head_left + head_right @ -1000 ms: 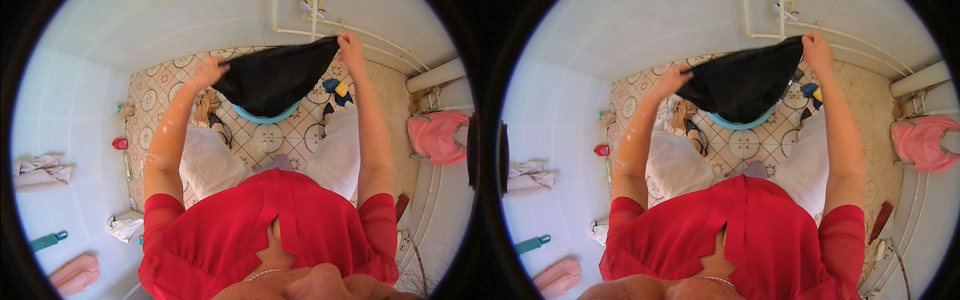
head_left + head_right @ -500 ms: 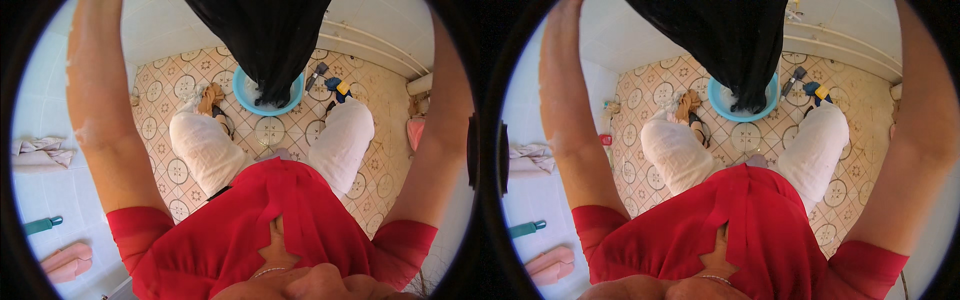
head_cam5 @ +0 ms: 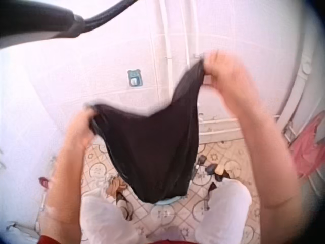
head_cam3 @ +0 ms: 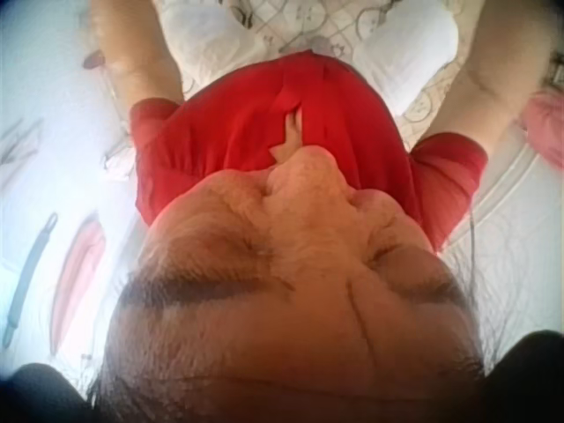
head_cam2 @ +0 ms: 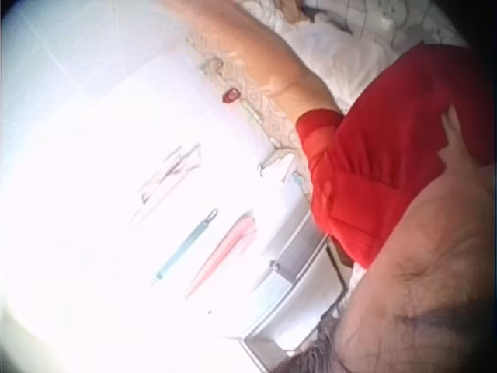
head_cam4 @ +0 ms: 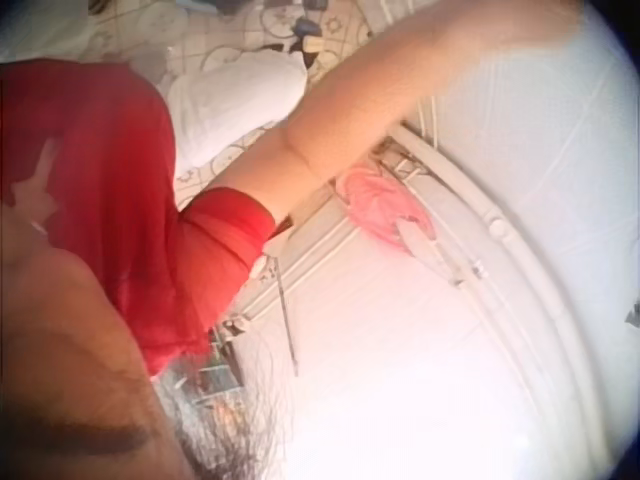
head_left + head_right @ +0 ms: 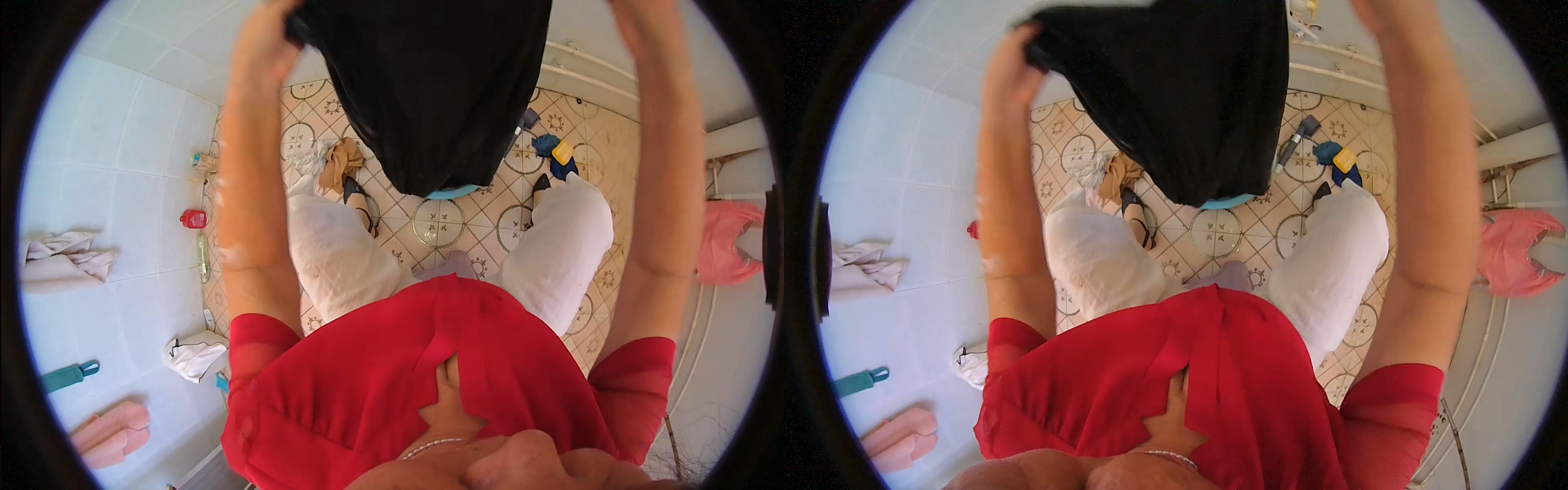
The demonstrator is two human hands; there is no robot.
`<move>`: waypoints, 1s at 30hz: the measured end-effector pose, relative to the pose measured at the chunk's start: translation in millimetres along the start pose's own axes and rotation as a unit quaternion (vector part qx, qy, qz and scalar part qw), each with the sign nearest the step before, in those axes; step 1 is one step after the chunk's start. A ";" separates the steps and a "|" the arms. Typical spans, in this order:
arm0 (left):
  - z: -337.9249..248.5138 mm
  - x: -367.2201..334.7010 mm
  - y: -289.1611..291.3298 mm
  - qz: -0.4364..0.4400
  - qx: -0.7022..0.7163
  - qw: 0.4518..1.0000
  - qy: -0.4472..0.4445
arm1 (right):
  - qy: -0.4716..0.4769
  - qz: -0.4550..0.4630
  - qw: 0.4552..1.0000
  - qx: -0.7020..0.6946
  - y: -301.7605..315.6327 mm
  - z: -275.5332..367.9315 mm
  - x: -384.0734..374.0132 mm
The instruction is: The person hand washes a black garment in a blue plastic basin filled with soapy water. They repeatedly submerge, scrub, and wring the item, then lift it to inspect the fabric before returning it to the basin for further washing.
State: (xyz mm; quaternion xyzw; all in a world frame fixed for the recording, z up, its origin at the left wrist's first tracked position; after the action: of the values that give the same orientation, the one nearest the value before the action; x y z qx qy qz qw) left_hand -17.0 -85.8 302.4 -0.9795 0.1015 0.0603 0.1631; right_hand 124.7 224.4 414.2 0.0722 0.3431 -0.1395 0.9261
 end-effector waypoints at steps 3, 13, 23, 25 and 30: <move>129.6 10.4 29.6 0.011 0.025 0.986 0.165 | -0.142 0.087 0.986 0.016 -23.3 -116.8 48.6; 436.9 45.5 129.8 -0.187 0.020 0.865 0.465 | -0.362 0.023 0.910 0.202 -37.2 -425.6 205.7; 556.9 6.2 142.2 0.013 -0.546 0.790 0.279 | -0.325 0.272 0.834 0.353 -85.2 -544.7 277.5; 560.2 0.3 115.0 0.045 -0.551 0.803 0.223 | -0.328 0.300 0.812 0.378 -96.3 -577.8 302.5; 605.1 25.0 80.4 0.238 -0.665 0.682 0.191 | -0.396 0.409 0.697 0.436 -136.4 -611.4 349.4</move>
State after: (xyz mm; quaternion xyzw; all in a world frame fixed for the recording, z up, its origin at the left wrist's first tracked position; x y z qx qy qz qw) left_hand -61.7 35.9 -294.6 -0.7636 0.2933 -0.0397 -0.5739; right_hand -39.9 162.0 -281.1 0.5392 -0.2183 0.1031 0.8068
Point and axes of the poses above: each hand's wrist, its own x-axis away from the middle knuckle, its own y-axis out of the back of the hand, z = x × y, the point moved 10 cm from there along -x, towards the middle knuckle, and after that the axes turned 1 degree about x, right-handed, at the moved point
